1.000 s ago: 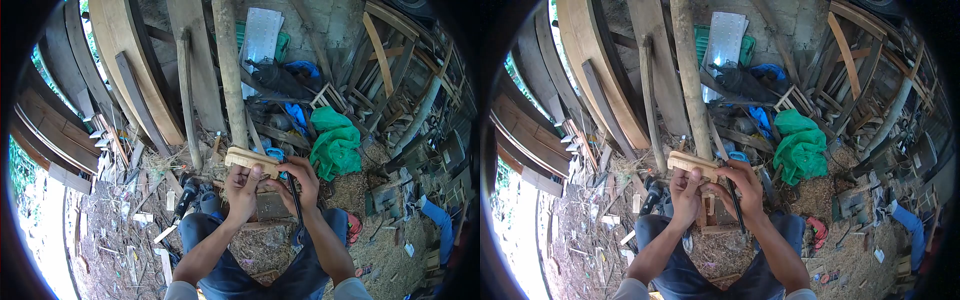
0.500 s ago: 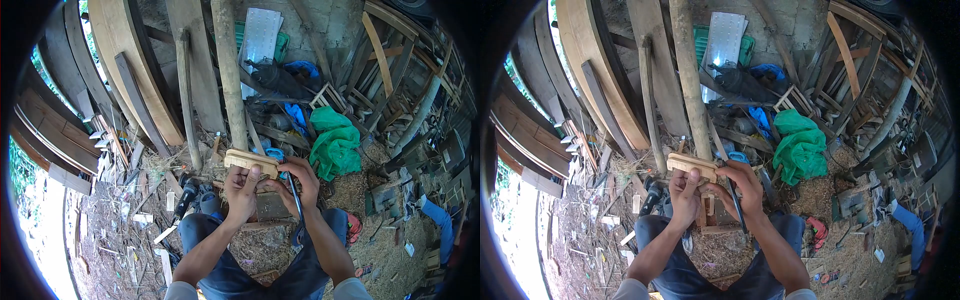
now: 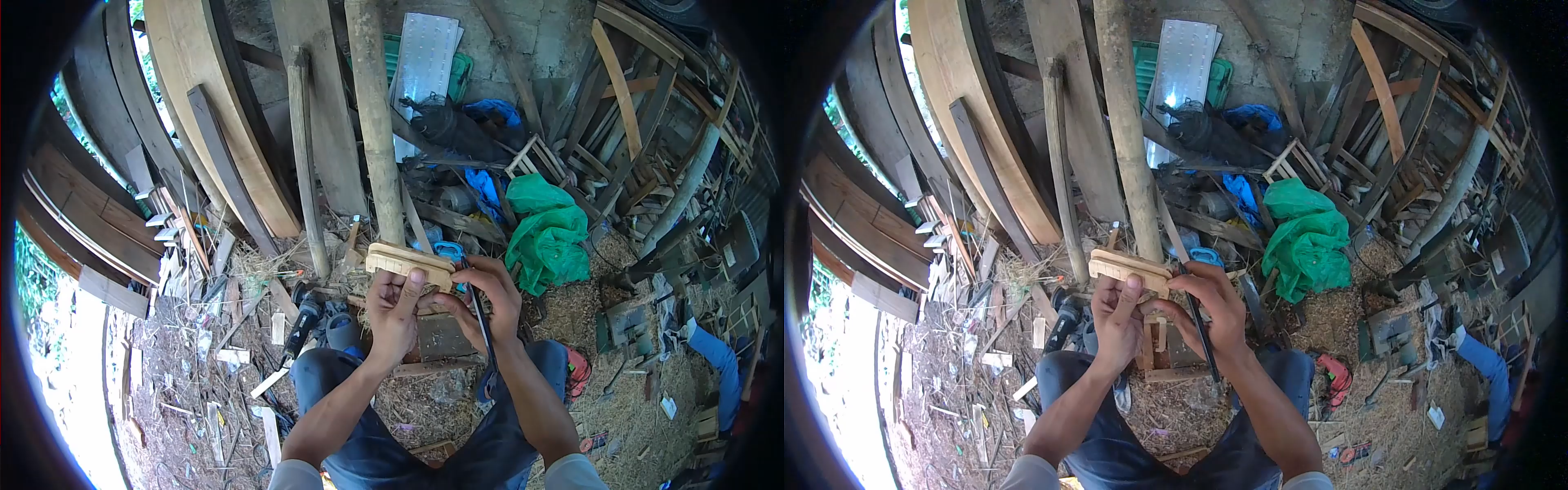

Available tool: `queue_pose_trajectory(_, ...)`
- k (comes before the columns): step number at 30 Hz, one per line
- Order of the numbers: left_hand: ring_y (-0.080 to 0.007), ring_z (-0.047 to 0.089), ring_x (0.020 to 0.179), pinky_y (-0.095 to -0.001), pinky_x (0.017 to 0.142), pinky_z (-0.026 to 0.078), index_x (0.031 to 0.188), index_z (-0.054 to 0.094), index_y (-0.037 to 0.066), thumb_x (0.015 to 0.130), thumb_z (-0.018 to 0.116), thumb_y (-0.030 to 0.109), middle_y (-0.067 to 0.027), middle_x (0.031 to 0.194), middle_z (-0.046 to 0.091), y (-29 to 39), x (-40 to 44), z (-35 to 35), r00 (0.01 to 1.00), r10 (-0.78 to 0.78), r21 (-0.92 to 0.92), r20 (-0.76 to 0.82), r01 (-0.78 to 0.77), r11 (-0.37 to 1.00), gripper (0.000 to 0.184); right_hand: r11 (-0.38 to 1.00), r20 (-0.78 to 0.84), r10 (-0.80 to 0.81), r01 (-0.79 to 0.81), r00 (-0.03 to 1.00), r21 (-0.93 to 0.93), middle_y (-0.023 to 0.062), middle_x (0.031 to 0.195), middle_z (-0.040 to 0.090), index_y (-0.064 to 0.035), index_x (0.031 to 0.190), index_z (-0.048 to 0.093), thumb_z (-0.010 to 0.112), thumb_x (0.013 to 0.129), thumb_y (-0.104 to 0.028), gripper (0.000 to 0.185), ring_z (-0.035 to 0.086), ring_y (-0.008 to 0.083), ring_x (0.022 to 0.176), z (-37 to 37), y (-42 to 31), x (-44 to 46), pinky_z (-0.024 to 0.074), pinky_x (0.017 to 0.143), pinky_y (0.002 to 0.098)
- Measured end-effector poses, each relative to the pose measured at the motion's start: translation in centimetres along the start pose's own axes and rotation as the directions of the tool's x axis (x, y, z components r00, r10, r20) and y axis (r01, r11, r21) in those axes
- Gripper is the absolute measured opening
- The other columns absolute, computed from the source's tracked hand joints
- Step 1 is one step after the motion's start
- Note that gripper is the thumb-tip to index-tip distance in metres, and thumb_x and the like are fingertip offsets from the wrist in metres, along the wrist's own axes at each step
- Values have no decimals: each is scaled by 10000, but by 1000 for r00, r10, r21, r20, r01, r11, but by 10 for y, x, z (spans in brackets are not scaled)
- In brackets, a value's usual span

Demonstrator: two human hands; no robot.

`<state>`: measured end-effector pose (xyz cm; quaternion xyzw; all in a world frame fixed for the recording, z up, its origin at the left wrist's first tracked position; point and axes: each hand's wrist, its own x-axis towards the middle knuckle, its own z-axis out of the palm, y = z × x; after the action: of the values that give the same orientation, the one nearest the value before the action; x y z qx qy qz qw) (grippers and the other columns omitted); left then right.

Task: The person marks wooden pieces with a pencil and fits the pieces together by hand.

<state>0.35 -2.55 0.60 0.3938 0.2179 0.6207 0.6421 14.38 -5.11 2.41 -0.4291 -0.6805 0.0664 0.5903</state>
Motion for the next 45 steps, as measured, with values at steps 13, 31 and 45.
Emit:
queue_pose_trajectory(13,-184,630,930,-342,796,569,1097,503,-29,934,536,143,-116,1002,624,2,0,1,1000,-6,-39,13,6,999,239,999,-13,-16,15,1000,-37,97,990,596,-82,930,624,827,656,-156,349,595,128,695,1,5,-1,472,532,233)
queue_pose_trajectory(31,-179,639,904,-350,789,571,1059,538,-24,917,564,120,-114,979,632,1,1,-3,998,-20,3,-59,20,1000,204,999,-4,-29,29,1000,21,140,972,597,-19,972,627,707,760,-64,231,609,244,817,-12,3,7,484,689,305)
queue_pose_trajectory(45,-185,635,902,-345,797,565,1042,548,-46,893,603,119,-123,989,630,3,-4,9,989,-149,94,18,147,985,229,966,-61,93,-75,994,247,121,792,630,5,839,603,658,750,-5,105,593,187,703,-12,5,0,458,632,281)
